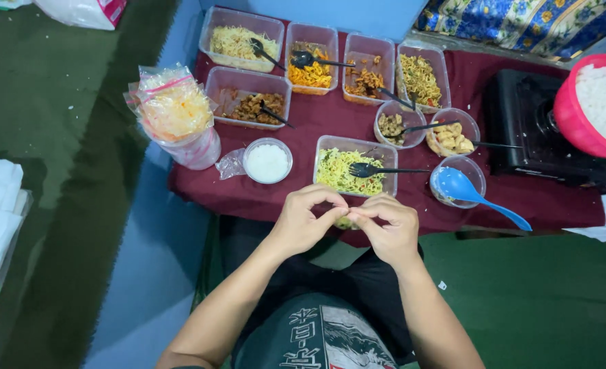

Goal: Portioning food ingredients into small bags and packing them into a cardboard box

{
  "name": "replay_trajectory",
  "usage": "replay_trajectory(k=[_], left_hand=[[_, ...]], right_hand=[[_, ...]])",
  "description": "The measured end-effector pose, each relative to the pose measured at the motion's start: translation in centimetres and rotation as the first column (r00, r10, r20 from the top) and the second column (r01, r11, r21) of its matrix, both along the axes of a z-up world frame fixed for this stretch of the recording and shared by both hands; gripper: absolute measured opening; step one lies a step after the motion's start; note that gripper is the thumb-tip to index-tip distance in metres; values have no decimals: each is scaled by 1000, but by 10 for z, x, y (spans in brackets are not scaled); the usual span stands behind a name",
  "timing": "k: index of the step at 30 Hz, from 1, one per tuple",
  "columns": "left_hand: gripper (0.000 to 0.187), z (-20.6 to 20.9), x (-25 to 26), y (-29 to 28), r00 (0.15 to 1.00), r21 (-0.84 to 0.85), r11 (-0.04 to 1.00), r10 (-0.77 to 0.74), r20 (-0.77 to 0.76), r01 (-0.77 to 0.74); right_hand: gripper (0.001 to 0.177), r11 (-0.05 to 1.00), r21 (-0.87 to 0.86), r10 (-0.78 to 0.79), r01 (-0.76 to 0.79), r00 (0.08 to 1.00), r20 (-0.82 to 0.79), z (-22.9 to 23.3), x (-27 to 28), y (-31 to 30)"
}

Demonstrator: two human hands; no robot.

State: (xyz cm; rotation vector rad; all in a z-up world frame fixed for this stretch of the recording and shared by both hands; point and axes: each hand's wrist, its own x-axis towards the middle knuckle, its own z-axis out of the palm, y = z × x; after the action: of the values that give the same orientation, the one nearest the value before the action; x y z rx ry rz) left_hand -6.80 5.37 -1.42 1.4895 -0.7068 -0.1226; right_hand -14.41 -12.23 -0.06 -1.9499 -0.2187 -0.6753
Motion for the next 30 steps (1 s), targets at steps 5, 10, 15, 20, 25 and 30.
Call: replay_trajectory(k=[5,10,15,20,25,30], left_hand=[[5,-11,-7,-9,987,-30,999,20,-162,-26],[42,-14,-16,-12,942,-4,1000,-7,-335,6],[26,-36,-11,-15,932,37,993,119,-341,-113],[22,-35,8,10,928,254,893,352,123,-372],[34,-57,14,-6,935,400,851,352,49,-341],[26,-73,18,-25,942,341,879,305,138,-334]], right_hand=[[6,987,132,-75,86,993,-88,-27,-1,-7],[8,947,190,-209,259,946,-247,-37,-6,-10],[7,890,312,-226,333,916,-332,-39,-8,-9],[7,867,340,-251,365,908,-335,-47,-11,-20],[10,857,338,-277,389,901,-335,-55,-15,-27],[11,851,324,-291,414,884,-366,-55,-22,-27]])
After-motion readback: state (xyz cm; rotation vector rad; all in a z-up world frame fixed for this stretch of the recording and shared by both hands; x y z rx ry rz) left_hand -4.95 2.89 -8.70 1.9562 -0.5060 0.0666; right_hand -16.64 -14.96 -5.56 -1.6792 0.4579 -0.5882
